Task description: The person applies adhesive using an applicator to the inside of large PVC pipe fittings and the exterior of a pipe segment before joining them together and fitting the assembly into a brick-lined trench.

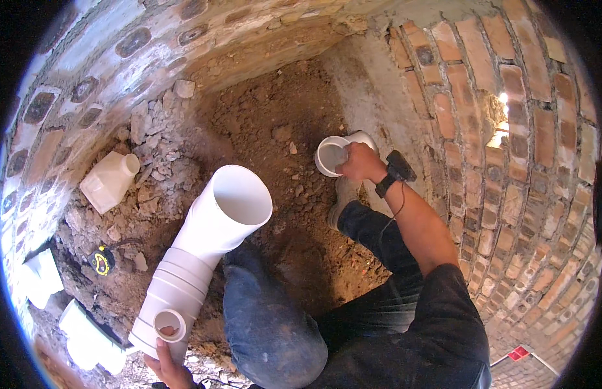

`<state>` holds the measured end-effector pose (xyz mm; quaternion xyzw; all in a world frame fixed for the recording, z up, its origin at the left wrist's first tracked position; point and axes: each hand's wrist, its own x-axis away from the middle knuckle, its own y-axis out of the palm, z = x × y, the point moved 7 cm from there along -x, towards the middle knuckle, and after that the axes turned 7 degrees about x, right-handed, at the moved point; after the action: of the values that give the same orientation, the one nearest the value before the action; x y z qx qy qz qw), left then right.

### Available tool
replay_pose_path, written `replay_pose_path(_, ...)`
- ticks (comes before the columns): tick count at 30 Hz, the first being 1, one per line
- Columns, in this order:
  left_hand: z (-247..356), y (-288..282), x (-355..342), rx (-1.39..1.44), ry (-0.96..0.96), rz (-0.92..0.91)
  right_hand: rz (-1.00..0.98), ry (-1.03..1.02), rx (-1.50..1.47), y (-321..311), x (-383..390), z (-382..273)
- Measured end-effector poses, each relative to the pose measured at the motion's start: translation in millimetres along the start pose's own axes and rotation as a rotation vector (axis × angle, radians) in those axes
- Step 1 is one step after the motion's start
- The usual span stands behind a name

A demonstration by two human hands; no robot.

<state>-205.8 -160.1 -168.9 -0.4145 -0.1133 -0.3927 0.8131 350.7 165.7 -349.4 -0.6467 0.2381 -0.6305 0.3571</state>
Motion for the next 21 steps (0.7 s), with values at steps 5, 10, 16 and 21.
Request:
replay_pose_path(5, 2, 8, 3, 0.312, -0.162, 0.033, 0.256, 0.122, -0.403, -6, -20, 5)
replay_pose_path(10, 1, 7, 4, 0.434, -0.214, 0.04, 0.432, -0.126, 0.019, -7, -16, -7)
replay_pose_path(16, 0, -6, 6, -0.483, 0.34, -0.094, 0.225, -0.079, 0.296, -10, 6, -14)
replay_pose_path(21, -10, -7, -1, -0.322, 0.255, -0.087, 0.011, 0.083, 0.137, -23, 18, -25)
